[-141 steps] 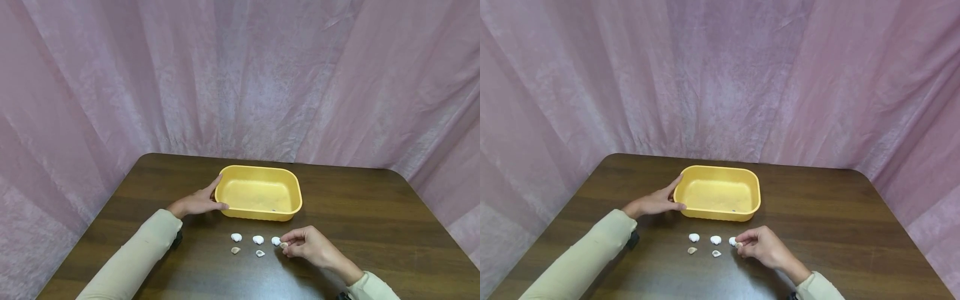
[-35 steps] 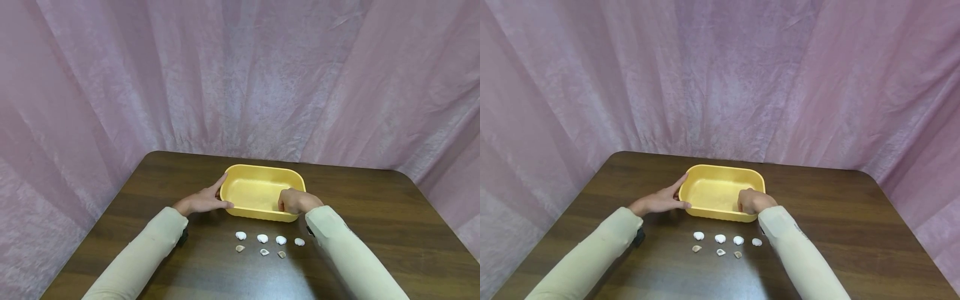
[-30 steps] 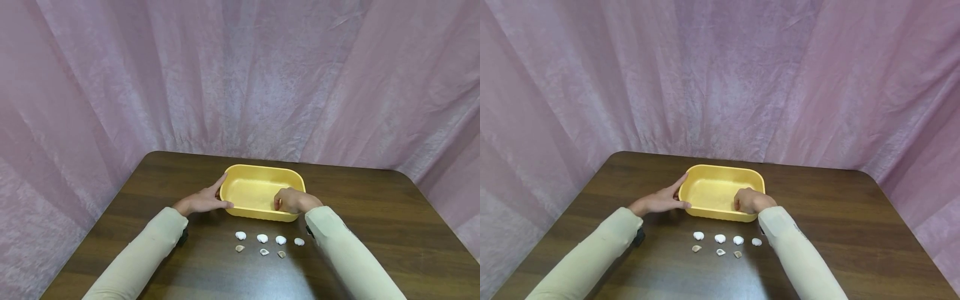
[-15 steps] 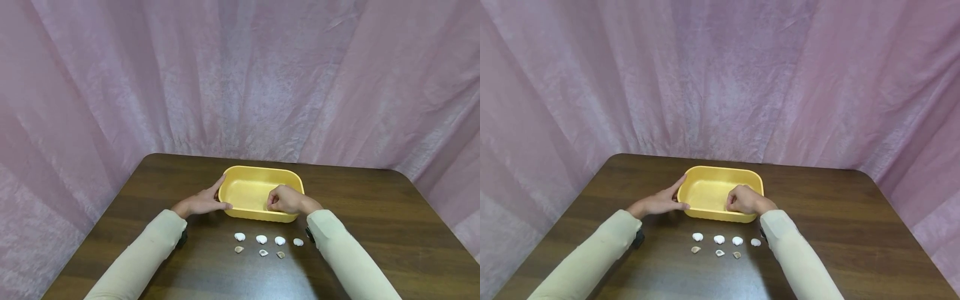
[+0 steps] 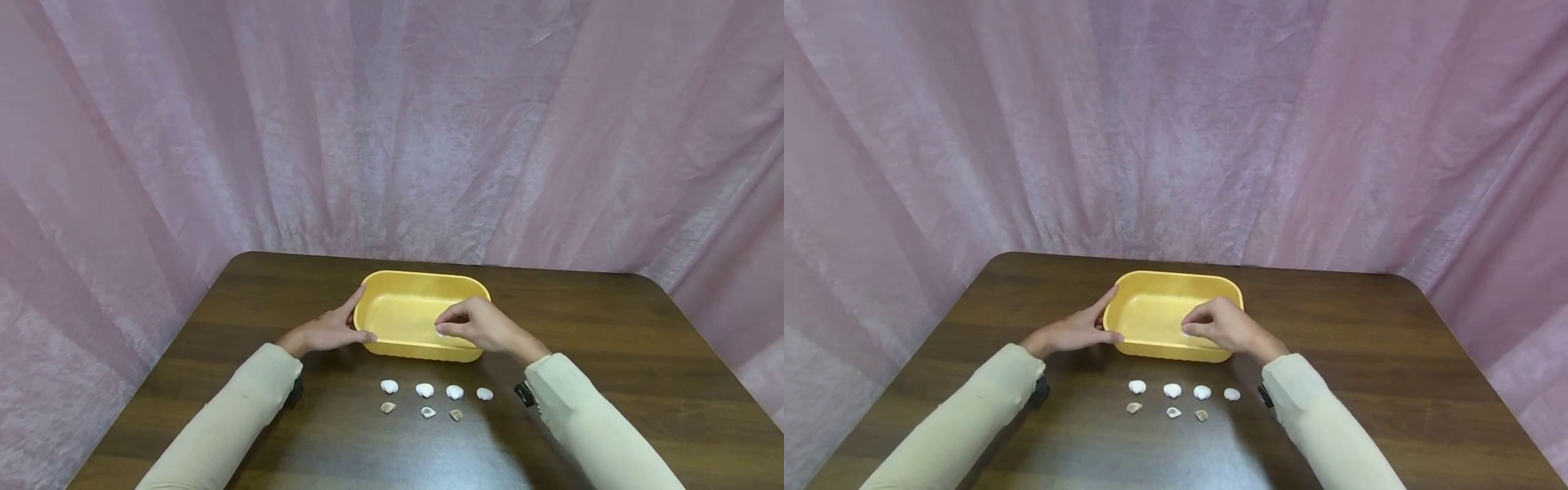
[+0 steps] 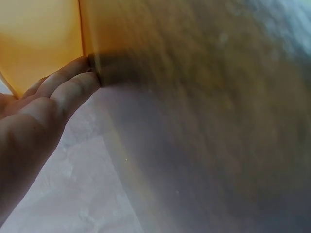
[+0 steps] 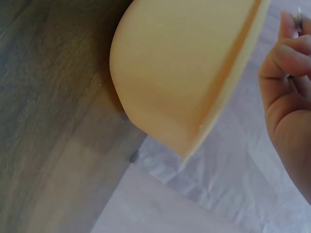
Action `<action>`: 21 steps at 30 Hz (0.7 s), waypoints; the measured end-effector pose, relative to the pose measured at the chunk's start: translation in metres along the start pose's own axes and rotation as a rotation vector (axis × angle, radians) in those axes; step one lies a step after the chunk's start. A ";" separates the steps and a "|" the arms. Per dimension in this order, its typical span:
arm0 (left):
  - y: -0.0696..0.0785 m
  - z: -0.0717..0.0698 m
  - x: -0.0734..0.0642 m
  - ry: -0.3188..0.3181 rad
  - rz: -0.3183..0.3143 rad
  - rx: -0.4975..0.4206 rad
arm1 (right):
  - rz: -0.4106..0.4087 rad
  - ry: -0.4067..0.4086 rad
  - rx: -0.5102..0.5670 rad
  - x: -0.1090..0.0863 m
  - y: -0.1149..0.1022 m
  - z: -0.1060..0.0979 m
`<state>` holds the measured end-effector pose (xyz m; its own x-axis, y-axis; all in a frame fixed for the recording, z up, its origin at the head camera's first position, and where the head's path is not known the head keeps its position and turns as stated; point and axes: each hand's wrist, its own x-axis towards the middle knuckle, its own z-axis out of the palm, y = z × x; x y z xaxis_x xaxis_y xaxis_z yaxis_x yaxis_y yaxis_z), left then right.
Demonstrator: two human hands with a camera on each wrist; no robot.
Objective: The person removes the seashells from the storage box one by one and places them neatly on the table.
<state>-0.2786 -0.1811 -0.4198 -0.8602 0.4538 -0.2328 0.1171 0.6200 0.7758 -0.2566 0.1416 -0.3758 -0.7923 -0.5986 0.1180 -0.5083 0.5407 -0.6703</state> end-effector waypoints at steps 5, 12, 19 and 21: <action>0.000 0.000 0.000 -0.006 -0.001 -0.007 | 0.022 0.009 0.024 -0.008 -0.005 -0.003; 0.000 0.000 0.000 -0.013 0.019 -0.035 | 0.076 -0.006 0.089 -0.019 -0.008 -0.002; -0.001 0.001 0.001 -0.013 0.006 -0.024 | 0.046 0.046 -0.029 -0.035 -0.009 -0.003; -0.001 0.001 0.000 -0.011 0.004 -0.026 | 0.041 0.055 -0.055 -0.039 -0.009 -0.003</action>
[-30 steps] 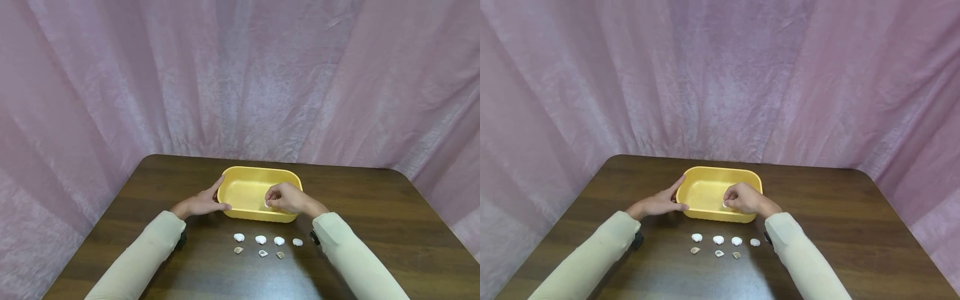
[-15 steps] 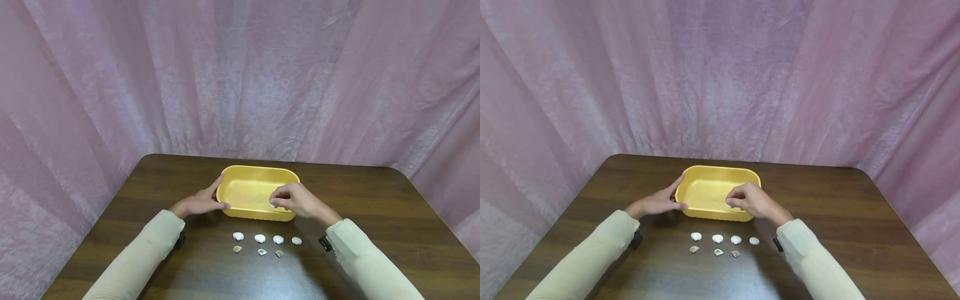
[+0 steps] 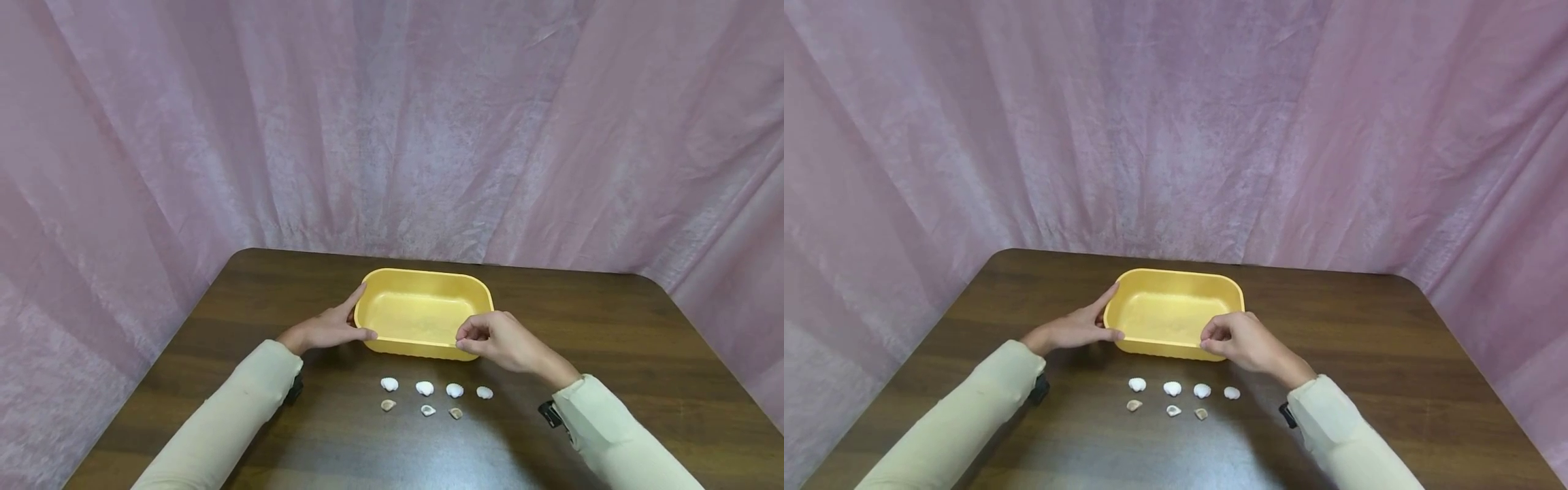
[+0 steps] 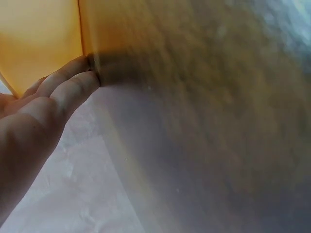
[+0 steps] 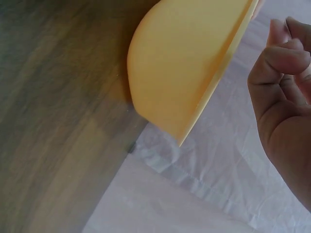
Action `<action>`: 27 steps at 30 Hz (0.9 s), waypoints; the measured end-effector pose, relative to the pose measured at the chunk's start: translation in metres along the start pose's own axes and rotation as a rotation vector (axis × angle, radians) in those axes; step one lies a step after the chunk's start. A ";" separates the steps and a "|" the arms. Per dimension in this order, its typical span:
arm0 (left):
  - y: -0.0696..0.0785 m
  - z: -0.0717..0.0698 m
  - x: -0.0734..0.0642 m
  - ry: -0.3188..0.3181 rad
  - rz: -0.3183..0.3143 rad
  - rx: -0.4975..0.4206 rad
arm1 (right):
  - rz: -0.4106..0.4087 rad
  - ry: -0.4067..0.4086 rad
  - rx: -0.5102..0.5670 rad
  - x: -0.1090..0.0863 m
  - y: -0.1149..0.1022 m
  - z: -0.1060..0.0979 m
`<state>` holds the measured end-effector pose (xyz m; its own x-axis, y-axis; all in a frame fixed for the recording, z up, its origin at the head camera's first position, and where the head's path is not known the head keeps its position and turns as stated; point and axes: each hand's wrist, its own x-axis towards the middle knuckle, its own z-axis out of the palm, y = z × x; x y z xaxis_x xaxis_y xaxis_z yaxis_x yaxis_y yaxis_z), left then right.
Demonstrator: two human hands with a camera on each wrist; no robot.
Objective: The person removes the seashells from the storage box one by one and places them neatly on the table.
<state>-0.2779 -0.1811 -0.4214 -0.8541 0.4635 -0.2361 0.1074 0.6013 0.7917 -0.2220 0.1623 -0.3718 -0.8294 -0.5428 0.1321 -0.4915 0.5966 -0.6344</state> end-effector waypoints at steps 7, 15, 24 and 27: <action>0.000 -0.001 -0.001 0.005 -0.008 0.007 | 0.023 -0.014 0.009 -0.020 0.006 -0.003; -0.001 0.002 -0.002 -0.006 -0.002 0.000 | 0.019 0.014 -0.046 -0.052 0.014 0.010; -0.002 0.000 -0.001 -0.006 0.003 0.016 | -0.072 0.001 -0.060 -0.072 0.022 0.027; -0.002 -0.001 0.000 -0.006 0.003 0.024 | -0.045 -0.019 -0.064 -0.073 0.022 0.032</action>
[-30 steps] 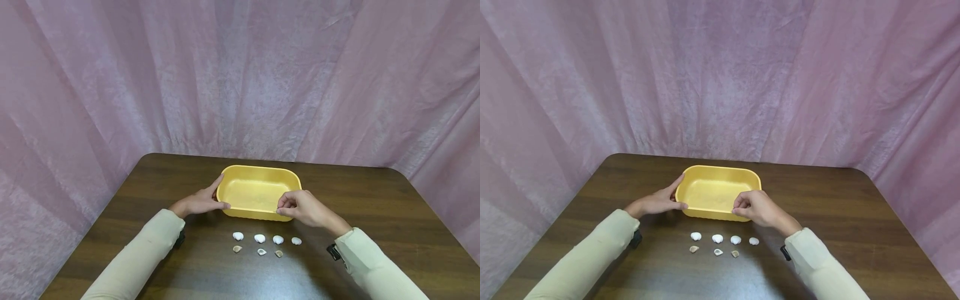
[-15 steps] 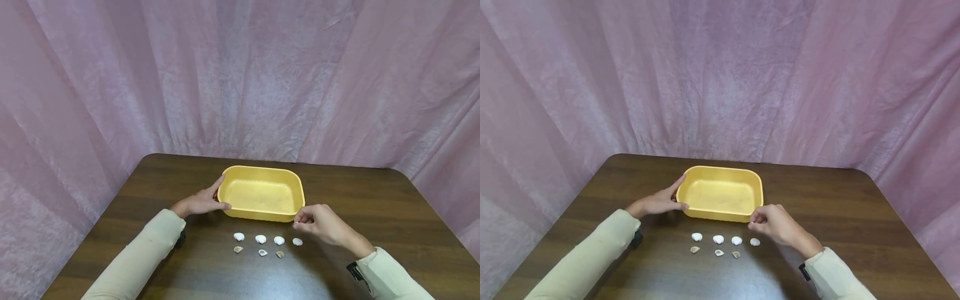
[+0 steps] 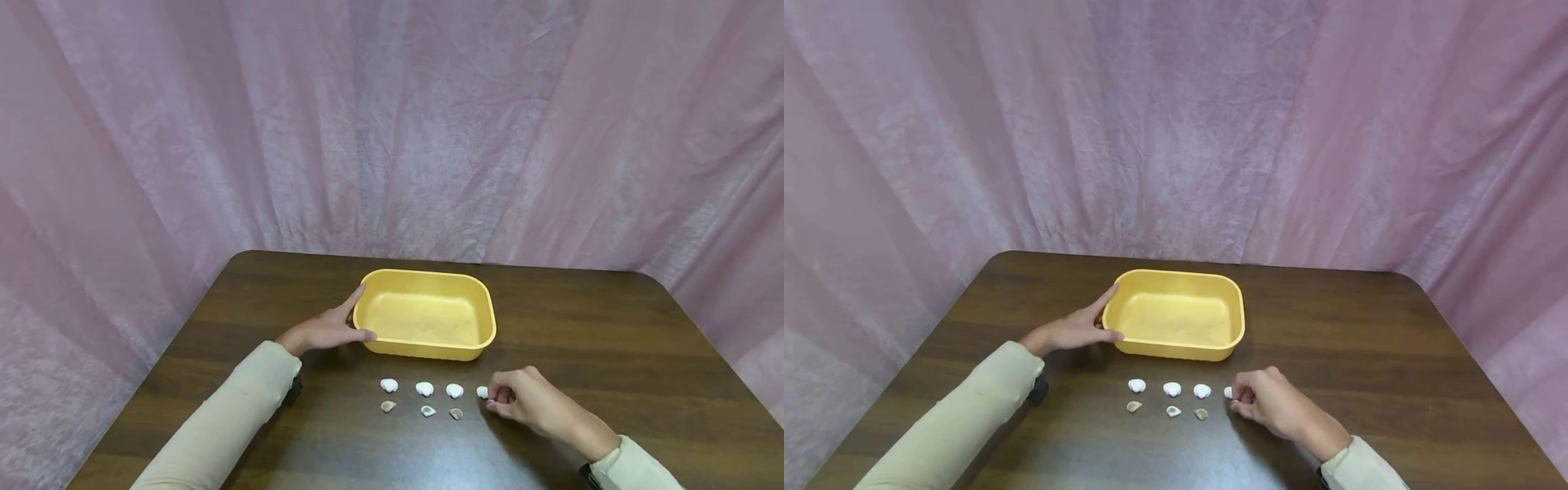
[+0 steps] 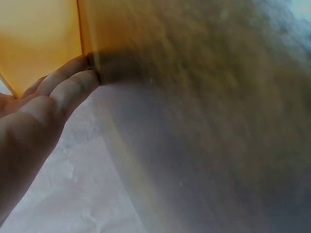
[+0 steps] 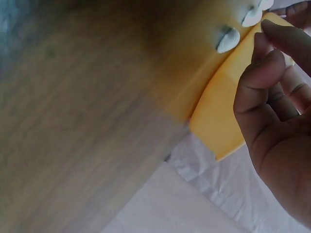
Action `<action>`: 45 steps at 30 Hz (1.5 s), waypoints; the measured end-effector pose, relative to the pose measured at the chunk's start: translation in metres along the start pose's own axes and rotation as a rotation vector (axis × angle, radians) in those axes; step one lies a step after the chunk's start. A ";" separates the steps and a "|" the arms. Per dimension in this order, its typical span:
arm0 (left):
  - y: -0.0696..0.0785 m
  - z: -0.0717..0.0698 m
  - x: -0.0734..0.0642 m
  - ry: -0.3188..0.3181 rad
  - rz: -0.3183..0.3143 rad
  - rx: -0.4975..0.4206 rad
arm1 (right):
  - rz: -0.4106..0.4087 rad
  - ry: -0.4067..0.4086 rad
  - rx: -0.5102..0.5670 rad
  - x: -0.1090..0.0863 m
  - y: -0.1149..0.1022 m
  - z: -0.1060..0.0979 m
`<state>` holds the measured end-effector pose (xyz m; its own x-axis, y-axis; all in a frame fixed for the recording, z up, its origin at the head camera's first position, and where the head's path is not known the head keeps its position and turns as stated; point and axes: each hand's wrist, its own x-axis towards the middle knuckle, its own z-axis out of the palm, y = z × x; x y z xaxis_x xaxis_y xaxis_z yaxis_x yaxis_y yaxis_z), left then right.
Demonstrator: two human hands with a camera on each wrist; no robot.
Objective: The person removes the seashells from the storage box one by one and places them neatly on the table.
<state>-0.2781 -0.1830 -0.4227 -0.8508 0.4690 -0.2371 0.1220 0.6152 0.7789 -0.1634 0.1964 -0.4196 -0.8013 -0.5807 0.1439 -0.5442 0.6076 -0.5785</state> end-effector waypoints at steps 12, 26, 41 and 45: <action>-0.003 0.000 0.001 0.007 -0.006 0.009 | -0.205 0.080 -0.226 -0.005 0.009 0.016; 0.000 -0.003 -0.002 -0.005 0.012 -0.027 | -0.250 0.045 -0.174 -0.012 0.014 0.012; 0.002 -0.001 0.000 -0.003 0.001 -0.015 | 0.245 -0.122 0.478 -0.018 0.011 -0.002; 0.003 0.000 0.001 -0.009 0.007 -0.017 | 0.269 -0.121 0.514 -0.019 0.014 -0.004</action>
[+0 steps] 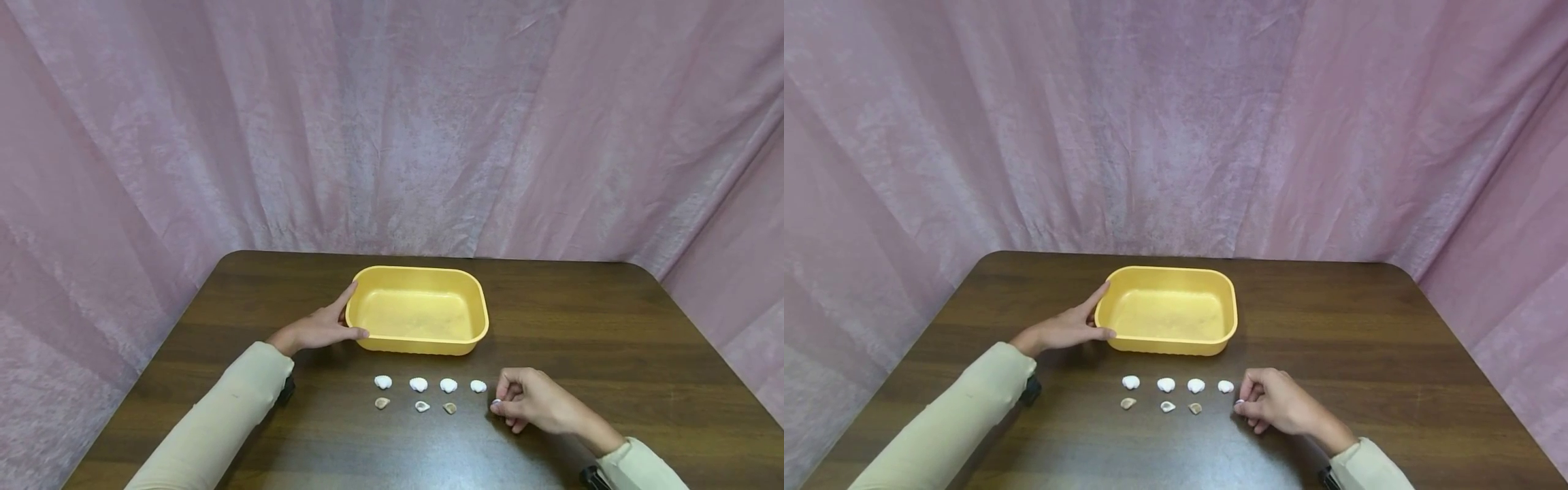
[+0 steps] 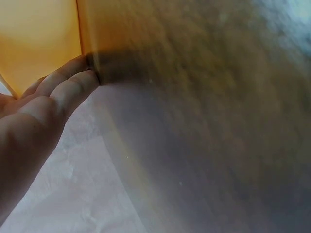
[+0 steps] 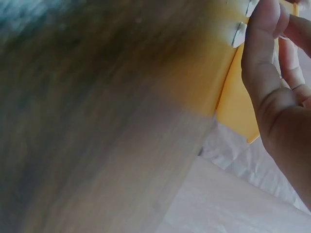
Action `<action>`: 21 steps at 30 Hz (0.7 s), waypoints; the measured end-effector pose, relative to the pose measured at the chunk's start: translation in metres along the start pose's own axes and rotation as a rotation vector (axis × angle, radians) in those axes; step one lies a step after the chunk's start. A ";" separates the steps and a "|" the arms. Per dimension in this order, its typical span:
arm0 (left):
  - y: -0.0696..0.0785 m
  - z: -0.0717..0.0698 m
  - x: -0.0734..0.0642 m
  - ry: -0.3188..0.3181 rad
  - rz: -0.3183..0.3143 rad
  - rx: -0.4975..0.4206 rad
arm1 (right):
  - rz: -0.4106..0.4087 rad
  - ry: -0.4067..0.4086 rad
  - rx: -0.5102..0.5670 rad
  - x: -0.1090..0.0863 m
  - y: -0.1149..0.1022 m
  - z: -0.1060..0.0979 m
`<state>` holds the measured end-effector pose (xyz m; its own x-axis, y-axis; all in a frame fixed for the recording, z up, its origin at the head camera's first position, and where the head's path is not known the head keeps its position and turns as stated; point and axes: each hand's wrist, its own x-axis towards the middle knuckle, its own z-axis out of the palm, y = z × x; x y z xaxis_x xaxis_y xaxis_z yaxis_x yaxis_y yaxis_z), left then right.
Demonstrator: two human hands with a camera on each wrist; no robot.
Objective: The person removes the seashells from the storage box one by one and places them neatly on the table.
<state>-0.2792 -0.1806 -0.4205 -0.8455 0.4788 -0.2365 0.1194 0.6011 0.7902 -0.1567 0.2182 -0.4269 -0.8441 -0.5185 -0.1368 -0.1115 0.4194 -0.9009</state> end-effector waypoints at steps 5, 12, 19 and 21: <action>0.000 0.000 0.000 -0.001 -0.003 0.001 | 0.002 -0.016 0.068 0.001 0.002 -0.002; 0.001 0.000 -0.001 -0.005 -0.007 -0.003 | -0.006 -0.055 0.108 0.001 0.002 -0.003; 0.001 0.000 -0.001 -0.002 -0.010 -0.016 | -0.112 0.014 -0.185 0.004 0.000 0.004; 0.000 -0.001 -0.001 -0.001 -0.006 -0.017 | -0.165 0.053 -0.289 0.006 -0.001 0.008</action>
<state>-0.2791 -0.1814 -0.4199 -0.8457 0.4755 -0.2422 0.1051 0.5933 0.7981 -0.1580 0.2088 -0.4299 -0.8274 -0.5609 0.0291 -0.3865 0.5310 -0.7541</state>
